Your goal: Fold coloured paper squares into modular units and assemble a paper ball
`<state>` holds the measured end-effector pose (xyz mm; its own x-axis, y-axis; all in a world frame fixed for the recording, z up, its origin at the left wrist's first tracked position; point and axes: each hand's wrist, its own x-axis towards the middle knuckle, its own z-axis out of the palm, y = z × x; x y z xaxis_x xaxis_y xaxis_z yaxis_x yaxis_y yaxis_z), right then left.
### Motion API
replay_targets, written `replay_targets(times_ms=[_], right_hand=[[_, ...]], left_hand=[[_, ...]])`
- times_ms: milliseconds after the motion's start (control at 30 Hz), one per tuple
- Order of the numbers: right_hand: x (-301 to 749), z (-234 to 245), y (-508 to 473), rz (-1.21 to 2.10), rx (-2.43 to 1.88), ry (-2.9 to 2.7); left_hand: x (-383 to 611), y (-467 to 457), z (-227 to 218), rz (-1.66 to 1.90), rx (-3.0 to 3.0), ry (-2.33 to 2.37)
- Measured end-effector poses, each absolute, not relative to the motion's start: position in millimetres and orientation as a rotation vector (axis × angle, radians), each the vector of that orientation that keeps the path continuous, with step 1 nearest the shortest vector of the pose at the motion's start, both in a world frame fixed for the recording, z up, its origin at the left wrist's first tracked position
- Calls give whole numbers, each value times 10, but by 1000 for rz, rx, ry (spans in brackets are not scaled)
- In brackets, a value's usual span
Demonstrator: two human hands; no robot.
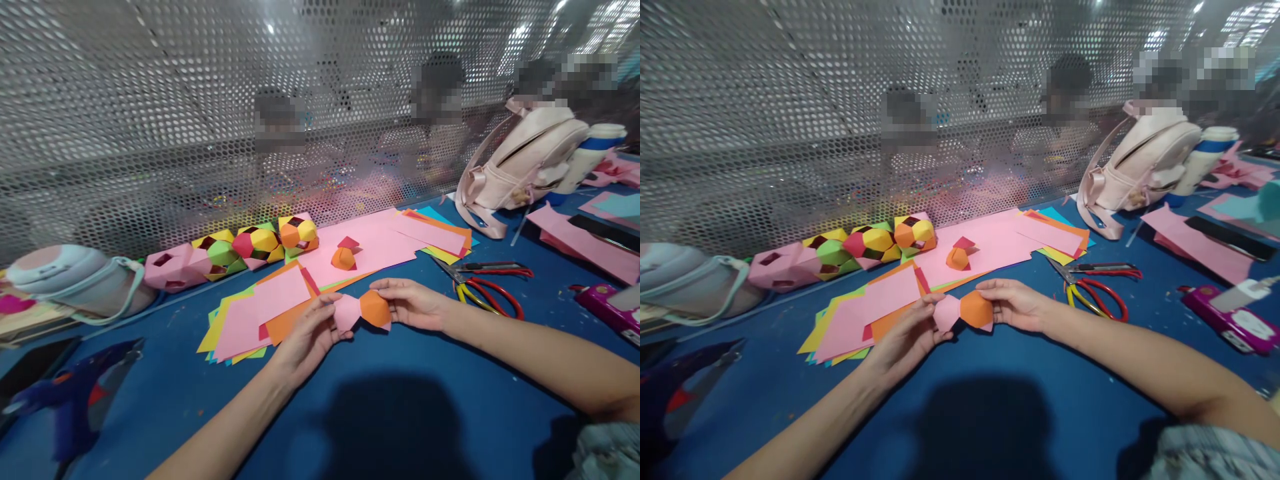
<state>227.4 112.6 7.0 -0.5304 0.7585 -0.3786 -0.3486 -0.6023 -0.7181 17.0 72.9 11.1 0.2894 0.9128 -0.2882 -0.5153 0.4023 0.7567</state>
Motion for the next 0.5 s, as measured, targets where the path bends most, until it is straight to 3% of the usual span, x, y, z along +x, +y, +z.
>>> replay_targets(times_ms=[500], right_hand=[[2200, 56, 1031, 1969, -852, -907]], left_hand=[[192, 709, 52, 1089, 569, 822]])
